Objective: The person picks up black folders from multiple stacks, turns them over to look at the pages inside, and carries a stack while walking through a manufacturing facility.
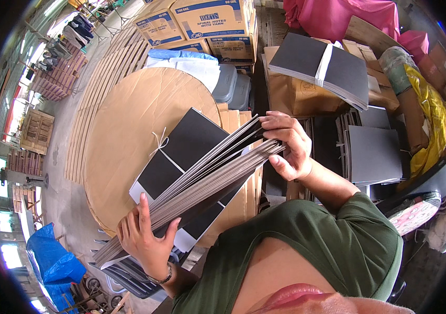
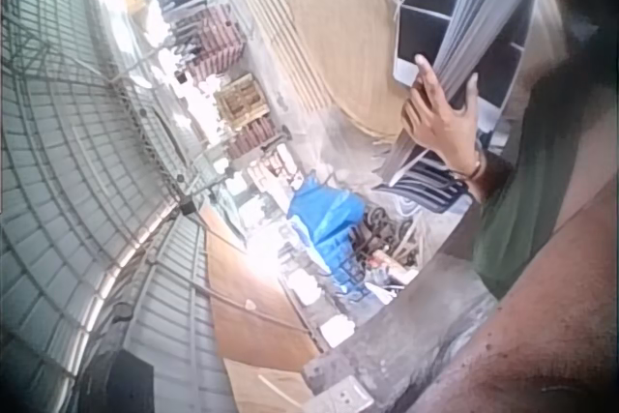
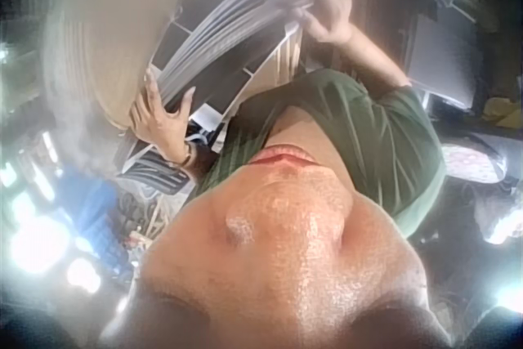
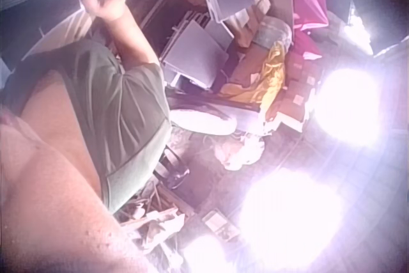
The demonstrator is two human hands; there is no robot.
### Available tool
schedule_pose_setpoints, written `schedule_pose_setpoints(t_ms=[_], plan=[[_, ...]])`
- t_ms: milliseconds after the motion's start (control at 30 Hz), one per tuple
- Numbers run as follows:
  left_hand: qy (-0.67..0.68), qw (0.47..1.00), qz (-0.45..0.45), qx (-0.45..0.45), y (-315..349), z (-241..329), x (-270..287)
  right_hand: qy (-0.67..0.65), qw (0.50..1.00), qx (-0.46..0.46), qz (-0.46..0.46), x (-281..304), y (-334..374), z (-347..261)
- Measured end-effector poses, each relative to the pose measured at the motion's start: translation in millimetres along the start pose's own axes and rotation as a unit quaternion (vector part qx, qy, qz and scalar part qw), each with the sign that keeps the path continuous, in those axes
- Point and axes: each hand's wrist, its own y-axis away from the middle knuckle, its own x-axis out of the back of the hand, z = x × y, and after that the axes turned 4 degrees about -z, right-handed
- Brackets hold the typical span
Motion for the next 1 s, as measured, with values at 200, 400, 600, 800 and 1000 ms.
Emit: schedule_pose_setpoints(t_ms=[200, 400, 600, 800, 1000], plan=[[-0.004, 1.0, 0.003, -0.005, -0.3, 0.5, 0.6, 0.007, 1.0, 0.001, 0.004, 0.6, -0.1, -1.4], [0.002, 1.0, 0.002, -0.001, 0.7, 0.5, 0.4, 0.001, 1.0, 0.001, 0.01, 0.0, -1.0, -1.8], [-0.001, 1.0, 0.005, -0.007, 0.2, -0.1, 0.5, -0.005, 1.0, -0.005, 0.011, 0.0, -1.0, -1.7], [-0.008, 1.0, 0.008, -0.011, 0.0, -0.4, -0.2, -0.008, 1.0, -0.003, 0.008, 1.1, -3.1, -1.6], [-0.006, 1.0, 0.005, -0.004, 0.2, 0.3, -0.9, -0.021, 1.0, 0.005, 0.009, 1.4, -4.5, -0.3]])
